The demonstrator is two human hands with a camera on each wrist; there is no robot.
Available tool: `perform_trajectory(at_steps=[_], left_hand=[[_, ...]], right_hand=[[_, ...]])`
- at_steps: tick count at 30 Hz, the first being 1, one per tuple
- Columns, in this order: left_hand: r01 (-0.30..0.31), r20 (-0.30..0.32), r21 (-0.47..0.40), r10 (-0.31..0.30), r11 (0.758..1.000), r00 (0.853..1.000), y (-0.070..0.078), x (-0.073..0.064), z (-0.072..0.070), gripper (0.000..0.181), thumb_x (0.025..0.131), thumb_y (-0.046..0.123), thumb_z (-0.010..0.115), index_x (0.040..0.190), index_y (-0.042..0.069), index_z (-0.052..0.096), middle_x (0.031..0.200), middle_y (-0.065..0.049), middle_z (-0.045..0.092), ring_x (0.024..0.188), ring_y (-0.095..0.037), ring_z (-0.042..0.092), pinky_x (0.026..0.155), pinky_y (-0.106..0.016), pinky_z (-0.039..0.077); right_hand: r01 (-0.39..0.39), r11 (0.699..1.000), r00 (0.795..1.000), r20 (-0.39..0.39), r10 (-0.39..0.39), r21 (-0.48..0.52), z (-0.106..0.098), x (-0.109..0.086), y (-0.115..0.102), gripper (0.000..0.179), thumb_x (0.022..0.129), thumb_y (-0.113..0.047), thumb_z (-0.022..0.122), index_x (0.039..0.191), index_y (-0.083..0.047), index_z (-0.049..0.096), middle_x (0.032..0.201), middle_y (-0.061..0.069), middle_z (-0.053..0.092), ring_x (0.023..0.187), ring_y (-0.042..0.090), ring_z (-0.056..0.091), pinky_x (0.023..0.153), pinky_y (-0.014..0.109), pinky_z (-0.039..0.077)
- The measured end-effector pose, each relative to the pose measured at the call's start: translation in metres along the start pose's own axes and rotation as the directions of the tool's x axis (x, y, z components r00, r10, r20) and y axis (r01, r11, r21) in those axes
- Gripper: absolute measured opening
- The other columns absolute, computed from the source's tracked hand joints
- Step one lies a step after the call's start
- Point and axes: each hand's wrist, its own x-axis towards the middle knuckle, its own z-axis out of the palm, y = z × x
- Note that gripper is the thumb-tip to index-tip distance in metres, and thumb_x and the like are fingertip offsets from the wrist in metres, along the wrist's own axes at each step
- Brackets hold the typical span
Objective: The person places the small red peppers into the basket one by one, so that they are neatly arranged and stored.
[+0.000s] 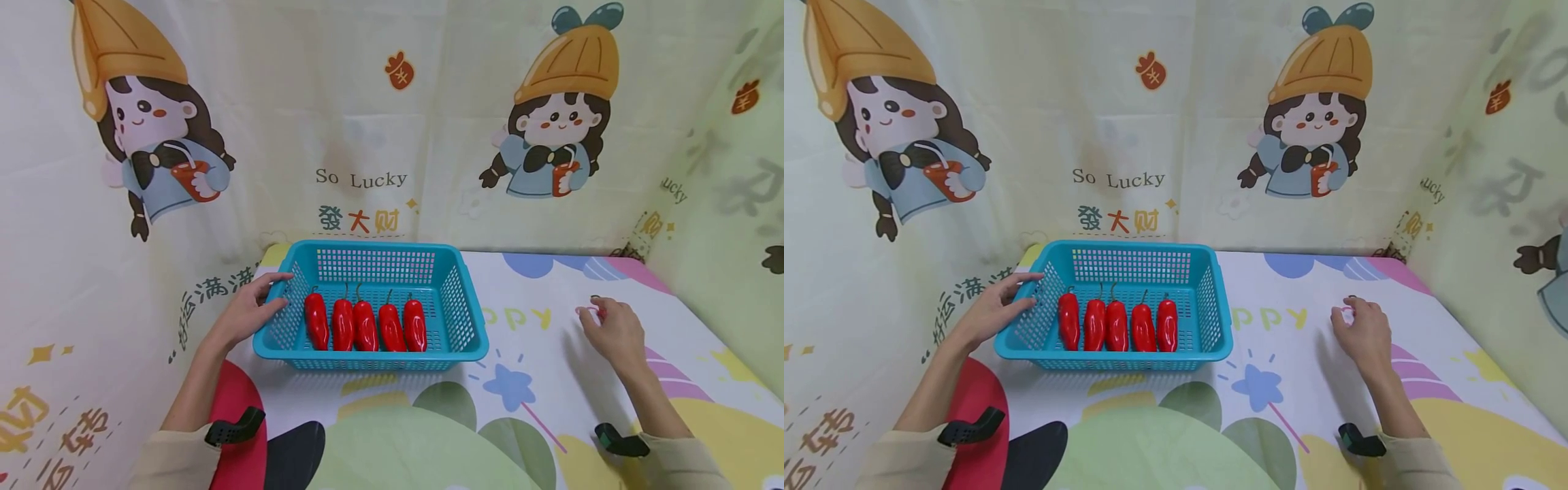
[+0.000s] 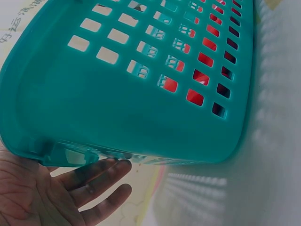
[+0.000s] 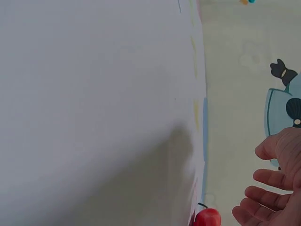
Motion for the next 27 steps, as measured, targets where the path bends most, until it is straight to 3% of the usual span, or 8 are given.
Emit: perform_trajectory(at_steps=[8,27], left_hand=[[-0.001,-0.002,0.006,0.001,1.000,1.000,0.001,-0.001,0.001,0.056,0.099,0.012,0.061,0.152,0.006,0.045,0.146,-0.029,0.049,0.120,-0.047,0.057,0.085,-0.049,0.061],[-0.001,-0.007,0.021,0.001,1.000,1.000,0.001,0.000,0.000,0.056,0.099,0.012,0.062,0.152,0.006,0.045,0.147,-0.029,0.048,0.121,-0.047,0.056,0.085,-0.049,0.060]], right_hand=[[-0.063,0.998,0.997,0.038,0.063,-0.007,-0.003,0.000,0.014,0.047,0.098,-0.019,0.058,0.129,0.017,0.055,0.120,0.041,0.053,0.113,0.057,0.044,0.090,0.071,0.041],[-0.172,0.985,0.983,0.067,0.173,-0.019,-0.007,0.000,0.034,0.059,0.096,-0.020,0.062,0.136,0.019,0.046,0.130,0.042,0.043,0.119,0.060,0.037,0.086,0.069,0.050]])
